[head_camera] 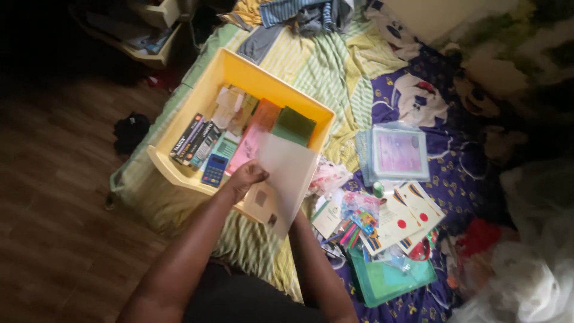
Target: Organizing and sorting various school supplies, books, and documents into a yellow plastic bin on a bed.
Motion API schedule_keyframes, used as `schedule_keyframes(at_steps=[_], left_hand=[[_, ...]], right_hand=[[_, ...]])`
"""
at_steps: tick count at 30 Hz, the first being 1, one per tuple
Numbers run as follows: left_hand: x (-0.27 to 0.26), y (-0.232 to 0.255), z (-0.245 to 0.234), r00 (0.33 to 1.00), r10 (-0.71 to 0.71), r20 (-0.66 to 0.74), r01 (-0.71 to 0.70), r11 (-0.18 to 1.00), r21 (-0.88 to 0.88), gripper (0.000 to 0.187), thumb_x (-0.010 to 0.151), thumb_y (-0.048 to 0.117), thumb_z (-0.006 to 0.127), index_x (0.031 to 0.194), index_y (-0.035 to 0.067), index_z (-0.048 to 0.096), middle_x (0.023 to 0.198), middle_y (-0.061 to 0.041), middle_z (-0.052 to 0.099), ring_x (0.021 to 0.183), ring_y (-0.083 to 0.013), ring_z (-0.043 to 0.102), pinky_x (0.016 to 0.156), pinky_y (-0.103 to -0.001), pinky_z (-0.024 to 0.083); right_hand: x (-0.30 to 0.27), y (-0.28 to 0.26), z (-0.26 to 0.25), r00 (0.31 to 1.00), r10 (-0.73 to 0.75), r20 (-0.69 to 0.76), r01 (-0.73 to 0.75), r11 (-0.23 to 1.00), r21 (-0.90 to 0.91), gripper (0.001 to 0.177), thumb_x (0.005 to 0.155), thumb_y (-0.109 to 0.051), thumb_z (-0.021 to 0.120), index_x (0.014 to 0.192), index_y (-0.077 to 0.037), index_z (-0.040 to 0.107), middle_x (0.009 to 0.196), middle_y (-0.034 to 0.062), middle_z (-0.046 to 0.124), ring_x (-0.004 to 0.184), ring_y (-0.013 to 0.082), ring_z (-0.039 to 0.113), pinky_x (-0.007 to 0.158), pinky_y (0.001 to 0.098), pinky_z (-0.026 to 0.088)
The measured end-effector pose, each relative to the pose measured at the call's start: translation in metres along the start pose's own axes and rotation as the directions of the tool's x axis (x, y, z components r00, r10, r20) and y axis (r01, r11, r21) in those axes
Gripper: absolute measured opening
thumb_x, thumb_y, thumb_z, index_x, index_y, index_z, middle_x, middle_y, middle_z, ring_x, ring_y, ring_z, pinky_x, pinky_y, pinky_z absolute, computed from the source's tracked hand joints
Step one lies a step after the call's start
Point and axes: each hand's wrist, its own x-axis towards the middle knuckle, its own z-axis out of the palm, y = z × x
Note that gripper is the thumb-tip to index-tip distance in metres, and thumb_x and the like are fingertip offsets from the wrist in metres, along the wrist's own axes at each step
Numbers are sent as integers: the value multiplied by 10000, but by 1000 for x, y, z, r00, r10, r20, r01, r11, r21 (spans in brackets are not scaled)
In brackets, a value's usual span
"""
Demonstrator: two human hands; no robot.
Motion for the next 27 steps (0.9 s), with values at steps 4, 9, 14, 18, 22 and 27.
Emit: schedule_keyframes(at_steps=[4, 9, 14, 18, 22, 27], left_hand=[[14, -38, -51, 965, 161, -206, -117, 970, 212, 359, 889, 139, 910, 1084, -9, 647, 938, -57, 641, 884, -174, 622, 790, -320, 556], [-15, 51, -27, 835, 223, -503, -83, 955, 285, 904, 707, 76, 839, 1468, 165, 359, 1001, -15, 662, 894, -146, 670, 734, -328, 593], [-11, 36, -51, 960, 251, -125, -243, 967, 76, 780, 827, 63, 841, 1516, 49, 476, 1243, -79, 682, 1057, -154, 679, 895, -304, 598], [-19, 44, -50, 950, 185, -250, -159, 980, 122, 657, 842, 82, 833, 1417, 60, 516, 1215, -53, 704, 1079, -125, 685, 903, -269, 577], [-16, 26, -80, 839, 129, -529, -108, 992, 71, 506, 778, 74, 794, 1256, 41, 631, 1061, -70, 725, 871, -193, 698, 767, -353, 586], [-23, 23, -96, 712, 240, -659, -220, 969, 116, 429, 827, 39, 784, 1226, 29, 628, 1113, -54, 713, 954, -178, 693, 897, -347, 567]], right_hand=[[-14, -9, 29, 994, -41, 100, 49, 996, -76, 376, 1020, -229, 603, 1335, -25, 588, 1201, 111, 659, 1029, 217, 672, 878, 360, 576], [-34, -44, 56, 996, -26, 81, 11, 985, 172, 577, 1024, -465, 465, 1312, 29, 546, 1243, 163, 686, 1126, 254, 691, 988, 396, 575], [-19, -45, 58, 988, -140, 72, 157, 905, -395, 523, 925, -73, 667, 1394, -44, 438, 1058, 160, 702, 795, 269, 730, 648, 364, 596], [13, -13, 30, 997, -30, 68, 60, 865, -498, 612, 874, 1, 644, 1435, -98, 421, 954, 139, 741, 671, 235, 712, 533, 312, 552], [29, 37, -5, 975, 53, 214, 69, 849, -524, 514, 939, 21, 626, 1426, -48, 479, 1002, 126, 743, 761, 207, 727, 609, 290, 570], [16, 43, 10, 978, 159, 132, -35, 756, -654, 425, 987, -9, 595, 1406, -38, 527, 1053, 105, 726, 802, 168, 724, 607, 295, 566]])
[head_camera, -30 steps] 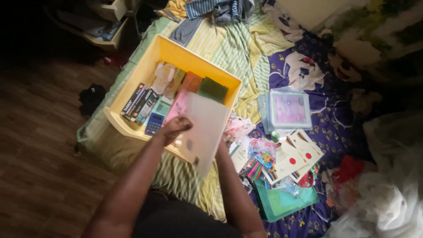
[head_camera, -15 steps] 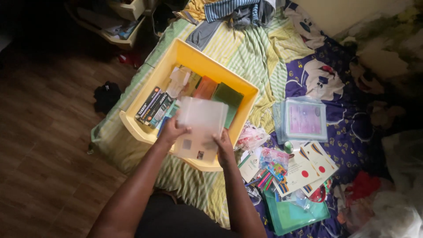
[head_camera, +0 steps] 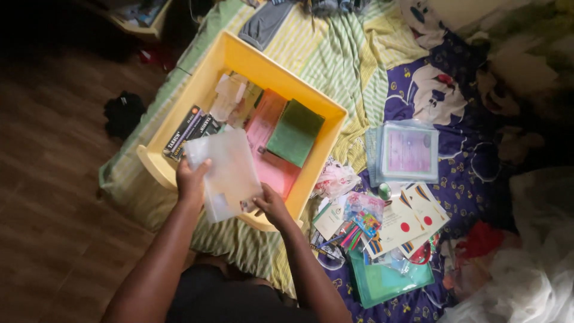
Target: Organizing and sorting various school supplies, books, and documents into a yellow plastic bin on a bed.
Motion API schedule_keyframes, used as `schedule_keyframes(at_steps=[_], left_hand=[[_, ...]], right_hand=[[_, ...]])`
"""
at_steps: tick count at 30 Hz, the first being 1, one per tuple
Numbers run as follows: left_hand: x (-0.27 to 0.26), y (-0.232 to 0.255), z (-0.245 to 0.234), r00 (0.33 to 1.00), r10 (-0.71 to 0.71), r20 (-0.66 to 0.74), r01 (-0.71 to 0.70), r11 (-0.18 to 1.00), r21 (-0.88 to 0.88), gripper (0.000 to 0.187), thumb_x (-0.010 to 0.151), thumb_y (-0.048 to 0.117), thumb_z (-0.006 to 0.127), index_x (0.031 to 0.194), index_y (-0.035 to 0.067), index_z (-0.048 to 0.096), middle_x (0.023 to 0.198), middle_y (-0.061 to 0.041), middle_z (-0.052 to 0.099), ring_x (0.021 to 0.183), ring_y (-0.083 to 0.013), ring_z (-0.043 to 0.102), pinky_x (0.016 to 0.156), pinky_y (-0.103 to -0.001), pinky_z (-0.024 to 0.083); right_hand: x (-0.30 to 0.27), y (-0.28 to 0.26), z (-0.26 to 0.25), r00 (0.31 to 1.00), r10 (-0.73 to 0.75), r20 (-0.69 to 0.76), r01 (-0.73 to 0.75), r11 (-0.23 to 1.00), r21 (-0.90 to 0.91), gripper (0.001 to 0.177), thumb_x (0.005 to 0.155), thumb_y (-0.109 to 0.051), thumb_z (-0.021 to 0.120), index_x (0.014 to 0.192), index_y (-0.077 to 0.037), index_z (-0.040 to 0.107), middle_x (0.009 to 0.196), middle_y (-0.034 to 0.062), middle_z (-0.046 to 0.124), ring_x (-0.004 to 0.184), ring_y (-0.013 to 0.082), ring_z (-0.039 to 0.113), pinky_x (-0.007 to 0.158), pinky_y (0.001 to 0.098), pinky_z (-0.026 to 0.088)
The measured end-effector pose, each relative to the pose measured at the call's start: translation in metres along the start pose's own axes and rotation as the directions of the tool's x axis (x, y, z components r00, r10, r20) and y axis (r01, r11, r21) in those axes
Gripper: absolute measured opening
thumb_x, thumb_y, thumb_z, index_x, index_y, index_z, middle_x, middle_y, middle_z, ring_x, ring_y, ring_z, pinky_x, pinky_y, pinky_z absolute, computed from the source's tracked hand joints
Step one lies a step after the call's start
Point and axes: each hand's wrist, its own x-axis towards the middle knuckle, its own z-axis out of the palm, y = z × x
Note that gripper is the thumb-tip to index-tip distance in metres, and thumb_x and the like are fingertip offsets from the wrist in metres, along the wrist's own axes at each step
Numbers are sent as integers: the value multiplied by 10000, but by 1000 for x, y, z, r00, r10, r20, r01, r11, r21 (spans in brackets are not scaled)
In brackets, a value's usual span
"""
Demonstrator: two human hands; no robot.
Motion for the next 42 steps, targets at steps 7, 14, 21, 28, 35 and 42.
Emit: schedule_keyframes(at_steps=[7, 14, 21, 28, 35, 42], left_hand=[[28, -8, 20, 984, -58, -170, 12, 966, -259, 538, 879, 23, 710, 1376, 67, 510, 1313, -71, 633, 1158, -198, 621, 1028, -356, 498], [128, 32, 91, 958, -148, 244, 144, 989, 35, 814, 837, 40, 781, 1524, 94, 347, 1305, -171, 648, 1139, -242, 645, 974, -407, 528], [239, -28, 69, 936, 115, 334, -328, 633, 702, 990, 727, -20, 808, 1574, 134, 319, 1299, -283, 637, 1159, -420, 649, 927, -465, 537], [281, -29, 53, 894, -22, 448, -407, 382, 830, 977, 772, 67, 829, 1600, 145, 315, 1274, -301, 635, 1135, -467, 628, 925, -511, 520], [269, -1, 57, 924, -154, 350, -348, 38, 937, 884, 946, 386, 727, 1634, 130, 234, 1012, -277, 705, 891, -471, 676, 825, -571, 509], [262, -2, 38, 910, -239, 337, -330, 72, 941, 955, 943, 361, 737, 1660, 145, 145, 918, -295, 695, 856, -476, 677, 823, -584, 501]], right_hand=[[36, 15, -9, 969, 73, -237, 94, 776, 623, 380, 939, -77, 730, 1269, -16, 551, 1040, 94, 694, 907, 191, 705, 709, 330, 572], [116, -37, 17, 843, 391, -368, 49, 627, 778, 389, 882, -176, 719, 1255, -112, 627, 1050, 28, 703, 870, 171, 669, 634, 330, 521], [275, 28, 28, 883, 234, -406, 254, 490, 834, 343, 971, -83, 740, 1276, -11, 602, 1056, 85, 703, 873, 235, 707, 673, 412, 614], [283, 55, 27, 847, 252, -468, 182, 689, 701, 304, 941, -44, 674, 1218, 1, 556, 952, 124, 703, 737, 232, 707, 526, 288, 509], [311, 74, 31, 828, 258, -498, 153, 751, 642, 383, 835, 128, 589, 1210, 51, 581, 923, 106, 649, 704, 176, 636, 735, 370, 673], [305, 33, 44, 800, 300, -519, 111, 776, 620, 386, 842, 126, 561, 1222, 61, 564, 972, 113, 685, 781, 204, 714, 725, 335, 648]])
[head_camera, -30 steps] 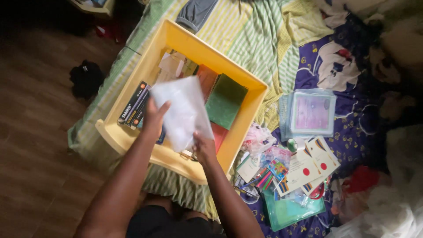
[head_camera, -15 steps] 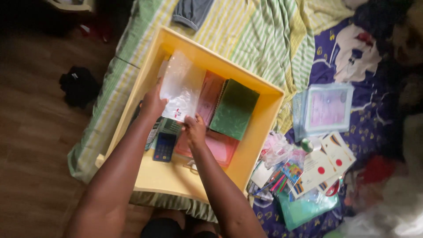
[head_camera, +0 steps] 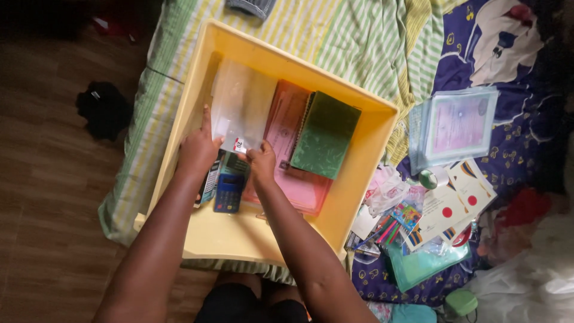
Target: Organizing and sorting various school supplies, books, and documents into a yellow plastic bin on a bed.
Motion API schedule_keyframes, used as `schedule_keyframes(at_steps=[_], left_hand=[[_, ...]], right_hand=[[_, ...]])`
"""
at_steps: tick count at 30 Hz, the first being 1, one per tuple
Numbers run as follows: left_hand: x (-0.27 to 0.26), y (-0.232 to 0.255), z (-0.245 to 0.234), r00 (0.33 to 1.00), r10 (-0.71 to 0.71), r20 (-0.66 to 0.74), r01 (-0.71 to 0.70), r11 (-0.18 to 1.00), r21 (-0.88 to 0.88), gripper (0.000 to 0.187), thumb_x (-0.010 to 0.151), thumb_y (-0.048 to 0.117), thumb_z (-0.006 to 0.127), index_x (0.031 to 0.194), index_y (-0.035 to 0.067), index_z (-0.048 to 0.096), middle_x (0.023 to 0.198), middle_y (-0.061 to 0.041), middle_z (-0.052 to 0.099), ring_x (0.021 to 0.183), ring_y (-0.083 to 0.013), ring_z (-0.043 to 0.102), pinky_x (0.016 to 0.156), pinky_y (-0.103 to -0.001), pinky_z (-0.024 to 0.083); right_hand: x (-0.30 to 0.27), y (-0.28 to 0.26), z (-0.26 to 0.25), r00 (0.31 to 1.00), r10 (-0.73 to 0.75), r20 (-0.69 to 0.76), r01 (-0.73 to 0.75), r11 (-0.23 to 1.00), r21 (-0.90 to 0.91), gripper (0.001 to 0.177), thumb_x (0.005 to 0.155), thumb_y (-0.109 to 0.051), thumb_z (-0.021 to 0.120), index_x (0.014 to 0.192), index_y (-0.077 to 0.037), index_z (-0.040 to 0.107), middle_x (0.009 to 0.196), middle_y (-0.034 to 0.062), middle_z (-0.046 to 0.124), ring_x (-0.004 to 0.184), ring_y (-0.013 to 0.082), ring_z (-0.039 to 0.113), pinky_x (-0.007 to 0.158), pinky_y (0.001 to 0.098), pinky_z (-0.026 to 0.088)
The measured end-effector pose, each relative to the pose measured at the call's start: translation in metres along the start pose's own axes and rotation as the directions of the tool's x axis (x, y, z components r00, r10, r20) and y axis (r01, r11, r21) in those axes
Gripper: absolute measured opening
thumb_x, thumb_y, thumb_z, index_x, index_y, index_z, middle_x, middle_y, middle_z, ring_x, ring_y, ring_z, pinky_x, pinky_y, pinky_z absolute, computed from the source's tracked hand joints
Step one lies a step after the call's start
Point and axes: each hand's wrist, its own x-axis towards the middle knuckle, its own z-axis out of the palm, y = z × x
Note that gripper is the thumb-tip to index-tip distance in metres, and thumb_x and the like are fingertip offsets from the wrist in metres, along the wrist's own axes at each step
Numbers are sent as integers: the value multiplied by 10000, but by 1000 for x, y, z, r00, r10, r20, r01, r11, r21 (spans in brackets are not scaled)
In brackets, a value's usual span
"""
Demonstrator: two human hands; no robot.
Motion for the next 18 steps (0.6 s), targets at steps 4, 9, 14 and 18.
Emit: schedule_keyframes(at_steps=[4, 9, 14, 18], left_hand=[[-19, -4, -7, 987, 141, -71, -141, 990, -1, 1114, 800, 272, 830, 1658, 139, 132, 961, -276, 685, 931, -461, 659, 944, -548, 482], [-43, -17, -2, 949, 269, -162, -277, 961, -24, 1188, 678, 203, 875, 1640, 169, 180, 1126, -216, 654, 1107, -391, 623, 1156, -511, 374], [-48, -20, 6, 951, 268, -152, -266, 963, 29, 983, 738, 67, 760, 1601, 143, 295, 1080, -157, 603, 1131, -336, 576, 1229, -508, 312], [-54, -20, 6, 916, 342, -210, -339, 939, 52, 815, 748, 77, 753, 1501, 120, 445, 1092, -146, 596, 1159, -336, 556, 1205, -527, 323]], right_hand=[[12, 18, -11, 998, -55, -17, 55, 998, 5, 408, 883, 110, 579, 1285, 48, 564, 1004, 162, 683, 775, 230, 690, 705, 328, 637], [6, 8, -7, 1000, -25, -5, 26, 998, 53, 396, 888, 97, 565, 1280, 43, 558, 1098, 153, 684, 847, 229, 725, 724, 325, 654], [12, 20, -11, 998, -55, 12, 54, 996, 77, 367, 899, 116, 565, 1258, 40, 551, 1061, 144, 662, 836, 224, 700, 761, 340, 664], [16, 27, -10, 999, -27, 44, 28, 999, -18, 392, 893, 128, 565, 1274, 37, 545, 1020, 184, 679, 801, 250, 696, 735, 315, 627]])
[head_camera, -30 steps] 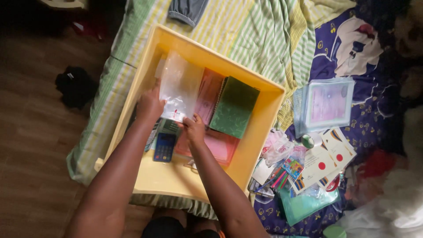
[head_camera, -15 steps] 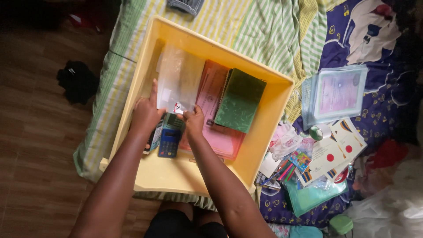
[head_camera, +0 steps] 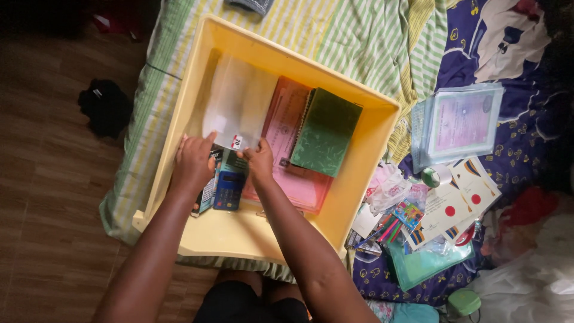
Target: Organizing and sorting various school supplies, books, and documents into a yellow plastic bin on a bed.
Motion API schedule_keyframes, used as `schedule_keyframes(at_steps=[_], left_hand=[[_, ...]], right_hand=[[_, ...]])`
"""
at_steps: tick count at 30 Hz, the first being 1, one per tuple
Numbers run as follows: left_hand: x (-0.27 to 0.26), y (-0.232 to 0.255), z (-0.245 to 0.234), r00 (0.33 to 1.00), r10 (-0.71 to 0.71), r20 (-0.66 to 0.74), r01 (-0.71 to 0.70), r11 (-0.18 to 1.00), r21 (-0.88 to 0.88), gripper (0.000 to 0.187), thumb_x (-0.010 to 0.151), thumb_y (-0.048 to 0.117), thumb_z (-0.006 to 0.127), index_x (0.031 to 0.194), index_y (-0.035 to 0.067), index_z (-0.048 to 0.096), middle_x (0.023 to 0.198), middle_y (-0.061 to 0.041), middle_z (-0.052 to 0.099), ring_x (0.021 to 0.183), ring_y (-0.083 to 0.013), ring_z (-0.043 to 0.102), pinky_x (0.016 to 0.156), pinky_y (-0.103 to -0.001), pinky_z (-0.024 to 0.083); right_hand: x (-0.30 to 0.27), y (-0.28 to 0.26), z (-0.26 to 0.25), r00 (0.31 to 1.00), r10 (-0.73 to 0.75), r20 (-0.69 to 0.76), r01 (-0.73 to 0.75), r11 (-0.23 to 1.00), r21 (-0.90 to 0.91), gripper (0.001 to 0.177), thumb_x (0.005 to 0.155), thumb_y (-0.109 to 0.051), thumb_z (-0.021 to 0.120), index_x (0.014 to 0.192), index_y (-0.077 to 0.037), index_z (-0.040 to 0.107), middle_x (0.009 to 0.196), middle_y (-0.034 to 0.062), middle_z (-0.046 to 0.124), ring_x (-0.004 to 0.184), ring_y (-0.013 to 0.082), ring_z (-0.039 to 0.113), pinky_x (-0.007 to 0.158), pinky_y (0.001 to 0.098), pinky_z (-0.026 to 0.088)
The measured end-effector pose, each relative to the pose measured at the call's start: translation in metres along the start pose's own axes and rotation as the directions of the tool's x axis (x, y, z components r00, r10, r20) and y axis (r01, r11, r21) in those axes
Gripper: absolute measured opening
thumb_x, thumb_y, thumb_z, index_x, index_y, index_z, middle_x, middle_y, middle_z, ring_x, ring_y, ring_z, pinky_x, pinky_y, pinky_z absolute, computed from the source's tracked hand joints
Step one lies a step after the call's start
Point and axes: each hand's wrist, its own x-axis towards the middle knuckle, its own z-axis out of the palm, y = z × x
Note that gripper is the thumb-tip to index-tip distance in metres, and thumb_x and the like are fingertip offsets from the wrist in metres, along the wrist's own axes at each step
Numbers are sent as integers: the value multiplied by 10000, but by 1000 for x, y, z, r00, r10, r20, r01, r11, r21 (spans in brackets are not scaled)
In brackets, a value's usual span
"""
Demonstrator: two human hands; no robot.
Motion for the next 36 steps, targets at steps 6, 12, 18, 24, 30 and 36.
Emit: schedule_keyframes(at_steps=[6, 12, 18, 24, 30, 36], left_hand=[[-3, 28, -6, 992, -105, -73, 110, 992, 59, 538, 872, 107, 739, 1398, 166, 640, 1232, -191, 557, 1182, -377, 522, 1031, -498, 423], [12, 40, 16, 993, 71, -94, -51, 979, 196, 442, 824, 145, 748, 1265, 151, 722, 1240, -128, 595, 1249, -329, 546, 1134, -560, 392], [21, 21, 64, 995, 0, 105, -44, 908, 417, 297, 906, 209, 724, 1198, 161, 758, 1192, -119, 669, 1227, -329, 574, 1140, -666, 334], [7, 147, 13, 960, 253, -117, -263, 962, -77, 357, 900, 44, 689, 1257, 44, 692, 1293, -171, 663, 1318, -388, 549, 1172, -571, 352], [-53, 293, 28, 861, 447, -242, -508, 778, -369, 372, 785, -128, 615, 1111, 46, 661, 1166, -146, 656, 1165, -358, 615, 1068, -488, 495], [-129, 405, 137, 864, 503, 31, -375, 683, -627, 284, 801, -64, 655, 1044, 75, 699, 1074, -109, 685, 1092, -333, 632, 977, -443, 506]], right_hand=[[12, 15, 0, 996, -40, 76, 53, 982, -180, 529, 774, 177, 552, 1292, 76, 588, 1082, 188, 722, 890, 246, 744, 762, 307, 641], [-50, -77, 54, 986, -53, -161, -11, 928, -372, 786, 782, 72, 584, 1520, -79, 360, 1113, 212, 681, 881, 333, 698, 724, 397, 579], [-59, -84, 25, 748, -655, 107, 488, 433, -758, 774, 752, 64, 638, 1487, -17, 411, 1352, 303, 563, 1197, 439, 580, 1018, 422, 472], [-108, -145, -41, 796, -547, 258, 600, 660, -452, 325, 896, 89, 582, 1176, -56, 660, 1161, 170, 655, 969, 277, 681, 803, 330, 565], [-179, -178, -183, 542, -838, 58, 813, 506, -287, 314, 925, 93, 529, 1162, -65, 662, 1127, 75, 650, 998, 175, 651, 857, 295, 567], [-195, -147, -397, 637, -573, -515, 551, 806, -216, 115, 1027, 8, 570, 1102, -40, 644, 991, 58, 663, 780, 132, 683, 661, 248, 512]])
